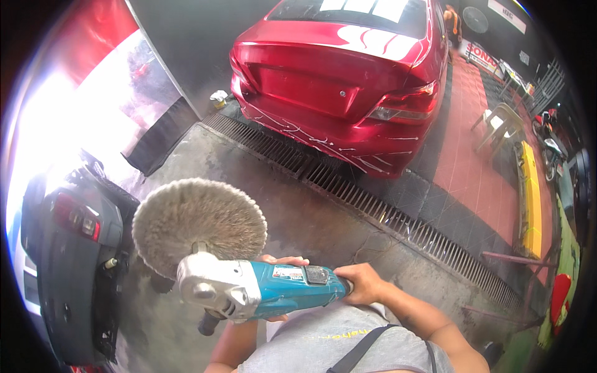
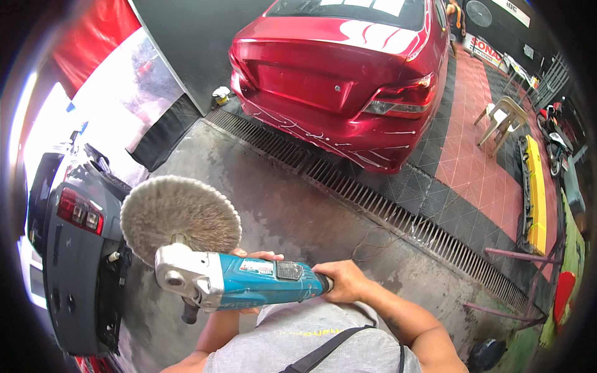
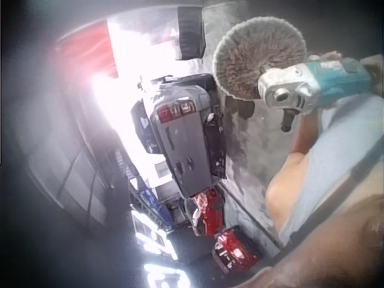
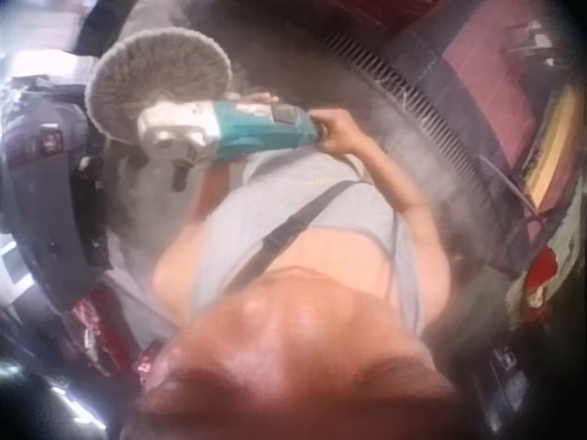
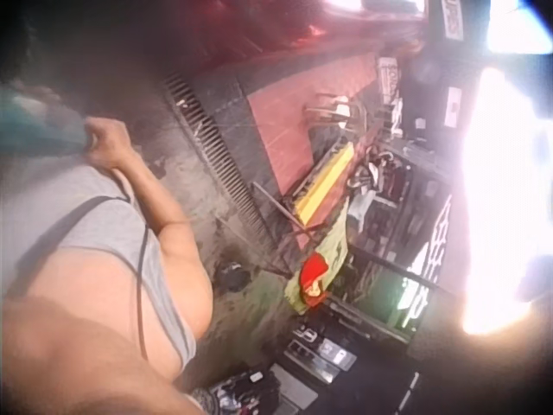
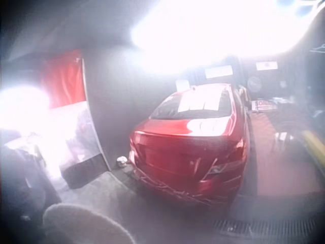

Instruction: The person uses a handheld electric polisher with a buffing pad to polish the rear bumper of a red car. They move the tool across the surface in overlapping passes, occasionally pausing to touch the bumper with their hand.

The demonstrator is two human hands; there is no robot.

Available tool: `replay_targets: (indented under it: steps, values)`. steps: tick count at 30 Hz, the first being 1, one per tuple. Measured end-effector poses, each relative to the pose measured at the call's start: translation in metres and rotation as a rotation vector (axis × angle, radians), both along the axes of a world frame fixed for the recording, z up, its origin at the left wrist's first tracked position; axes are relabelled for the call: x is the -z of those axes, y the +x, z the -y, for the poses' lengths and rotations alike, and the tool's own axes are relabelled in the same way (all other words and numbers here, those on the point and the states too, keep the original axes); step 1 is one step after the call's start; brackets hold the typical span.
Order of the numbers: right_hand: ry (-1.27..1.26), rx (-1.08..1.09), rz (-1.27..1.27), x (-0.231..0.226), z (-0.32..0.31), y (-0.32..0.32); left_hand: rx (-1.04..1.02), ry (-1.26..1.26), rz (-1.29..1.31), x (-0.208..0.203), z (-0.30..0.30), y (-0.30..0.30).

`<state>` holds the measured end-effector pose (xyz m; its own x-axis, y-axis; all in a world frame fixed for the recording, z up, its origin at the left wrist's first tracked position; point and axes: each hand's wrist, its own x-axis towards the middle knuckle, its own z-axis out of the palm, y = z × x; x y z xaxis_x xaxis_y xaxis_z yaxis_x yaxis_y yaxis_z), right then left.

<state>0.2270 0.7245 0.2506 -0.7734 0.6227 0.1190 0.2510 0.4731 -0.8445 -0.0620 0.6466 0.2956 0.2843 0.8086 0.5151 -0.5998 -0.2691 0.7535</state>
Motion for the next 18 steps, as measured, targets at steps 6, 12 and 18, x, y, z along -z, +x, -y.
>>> replay_targets:
  steps: [6,12,18]
  values:
    - [0.117,0.006,0.128,0.024,-0.014,-0.127,0.045,-0.226,0.014,0.031,0.004,-0.135]
    - [-0.074,0.023,0.101,0.023,-0.023,-0.265,0.011,-0.183,-0.028,0.043,-0.041,-0.278]
    - [-0.129,-0.01,0.094,0.026,-0.086,-0.362,-0.163,-0.252,-0.104,0.033,-0.074,-0.359]
